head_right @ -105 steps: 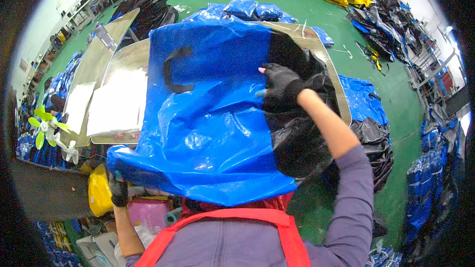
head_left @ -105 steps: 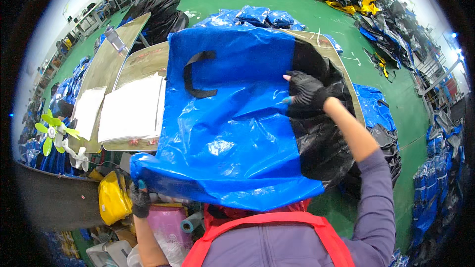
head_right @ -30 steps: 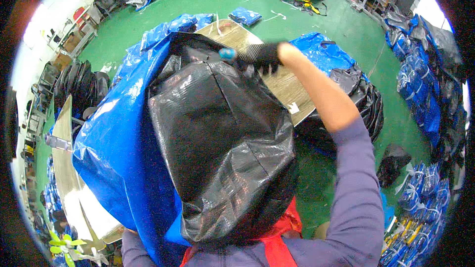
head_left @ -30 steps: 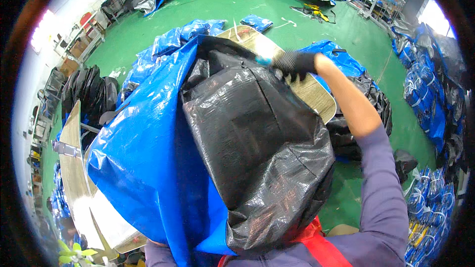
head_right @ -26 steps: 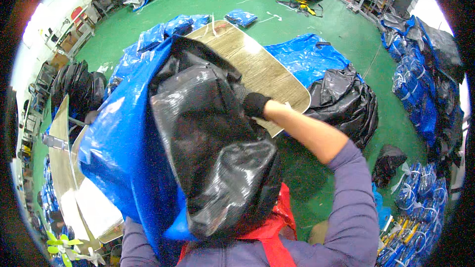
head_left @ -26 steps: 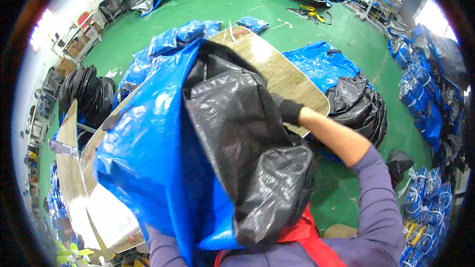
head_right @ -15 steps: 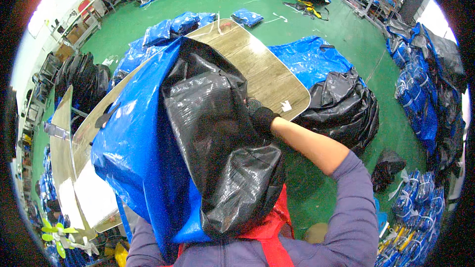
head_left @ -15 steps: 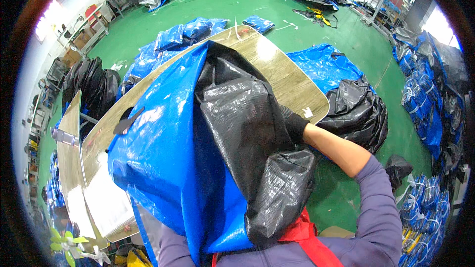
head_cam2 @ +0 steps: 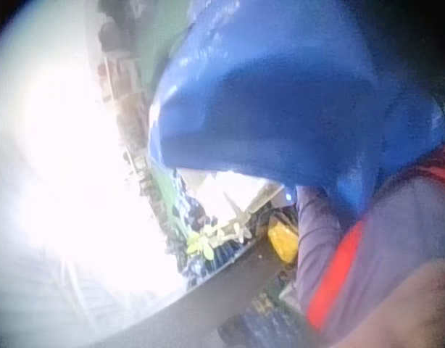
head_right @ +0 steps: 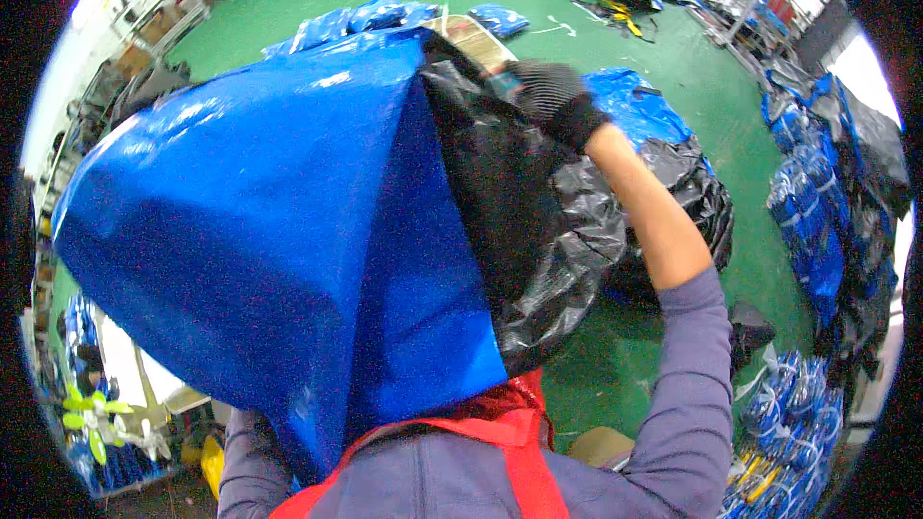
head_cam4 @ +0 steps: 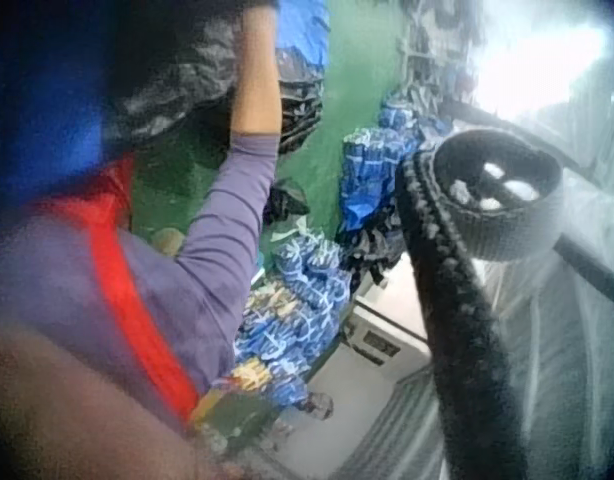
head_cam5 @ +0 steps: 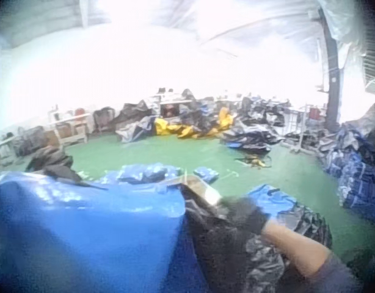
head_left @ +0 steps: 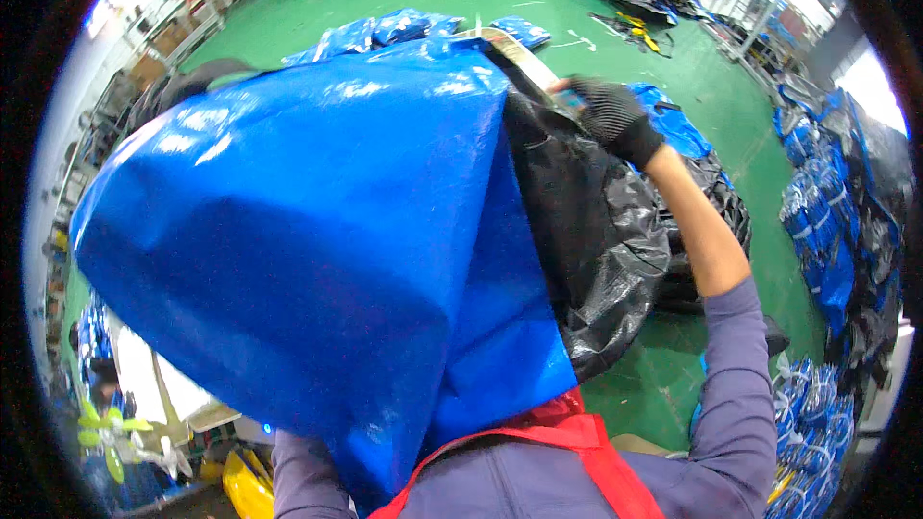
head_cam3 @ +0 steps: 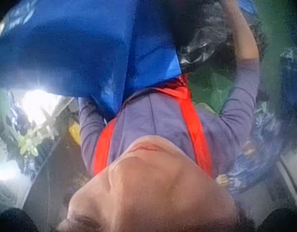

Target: The person repeatedly folds blue and black plastic bags, places them into clear plastic packaging, and seals the packages on a table. The person handles the bags one at a time, folding and inserting them into the packaging, then sealing each package before moving to the next.

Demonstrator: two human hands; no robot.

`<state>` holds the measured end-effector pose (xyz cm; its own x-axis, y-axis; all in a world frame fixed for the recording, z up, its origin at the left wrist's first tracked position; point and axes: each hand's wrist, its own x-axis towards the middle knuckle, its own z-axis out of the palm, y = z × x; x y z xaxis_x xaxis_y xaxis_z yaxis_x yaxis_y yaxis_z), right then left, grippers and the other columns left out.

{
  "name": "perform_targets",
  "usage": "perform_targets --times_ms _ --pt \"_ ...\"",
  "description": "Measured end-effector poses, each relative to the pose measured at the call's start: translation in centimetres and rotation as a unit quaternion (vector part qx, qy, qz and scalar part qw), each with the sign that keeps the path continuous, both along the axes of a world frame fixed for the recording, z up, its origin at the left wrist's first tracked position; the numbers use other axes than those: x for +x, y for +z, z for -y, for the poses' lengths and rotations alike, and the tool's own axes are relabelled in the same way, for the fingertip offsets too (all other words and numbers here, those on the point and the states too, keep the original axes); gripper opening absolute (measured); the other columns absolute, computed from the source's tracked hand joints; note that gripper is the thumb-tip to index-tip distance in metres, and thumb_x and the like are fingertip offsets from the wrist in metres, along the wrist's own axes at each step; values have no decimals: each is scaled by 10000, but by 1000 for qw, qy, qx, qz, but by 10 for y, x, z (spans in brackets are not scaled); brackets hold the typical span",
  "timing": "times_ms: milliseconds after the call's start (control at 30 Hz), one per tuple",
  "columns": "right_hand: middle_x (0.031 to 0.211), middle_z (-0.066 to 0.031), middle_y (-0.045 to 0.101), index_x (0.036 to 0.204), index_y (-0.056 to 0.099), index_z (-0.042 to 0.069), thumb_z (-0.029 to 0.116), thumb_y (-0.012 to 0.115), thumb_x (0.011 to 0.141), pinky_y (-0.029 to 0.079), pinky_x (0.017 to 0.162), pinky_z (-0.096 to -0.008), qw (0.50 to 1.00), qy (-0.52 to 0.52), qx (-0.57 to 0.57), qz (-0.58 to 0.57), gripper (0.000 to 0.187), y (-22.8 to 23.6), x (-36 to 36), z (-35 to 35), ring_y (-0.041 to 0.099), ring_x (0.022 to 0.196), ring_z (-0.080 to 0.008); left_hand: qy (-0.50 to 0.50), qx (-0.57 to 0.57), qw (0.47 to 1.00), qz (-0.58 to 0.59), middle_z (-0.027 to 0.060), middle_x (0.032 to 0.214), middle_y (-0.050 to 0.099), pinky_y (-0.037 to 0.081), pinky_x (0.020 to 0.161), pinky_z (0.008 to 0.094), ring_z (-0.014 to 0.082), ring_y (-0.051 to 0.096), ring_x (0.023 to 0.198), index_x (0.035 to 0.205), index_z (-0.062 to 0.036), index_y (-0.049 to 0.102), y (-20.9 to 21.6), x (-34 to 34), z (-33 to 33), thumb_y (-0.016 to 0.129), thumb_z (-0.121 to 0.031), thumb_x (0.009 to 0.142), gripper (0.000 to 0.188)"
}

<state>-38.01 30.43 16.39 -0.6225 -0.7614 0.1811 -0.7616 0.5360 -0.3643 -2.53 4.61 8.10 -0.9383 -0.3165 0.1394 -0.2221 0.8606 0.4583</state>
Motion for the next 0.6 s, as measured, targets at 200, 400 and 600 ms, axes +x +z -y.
perform_targets --times_ms 200,400,600 --pt "1550 -136 186 1489 241 231 601 454 839 81 1070 -690 968 46 245 -11 777 -87 49 130 159 1415 -390 -40 20 999 6 179 1049 628 465 854 391 269 608 953 1130 -5 586 3 -13 -38 645 -330 875 417" --pt "1584 -105 -28 1502 148 348 717 371 808 9 1088 -665 957 20 282 -70 817 -135 13 145 -41 1447 -358 30 116 990 68 181 1029 635 470 841 393 272 614 938 1116 -5 595 38 136 -43 662 -329 865 415" --pt "1578 -116 74 1506 150 321 613 441 858 76 1089 -658 957 37 284 -45 769 -131 10 136 96 1426 -409 225 277 929 96 184 1010 643 475 829 394 274 621 923 1101 -4 603 65 264 -105 680 -327 856 413"
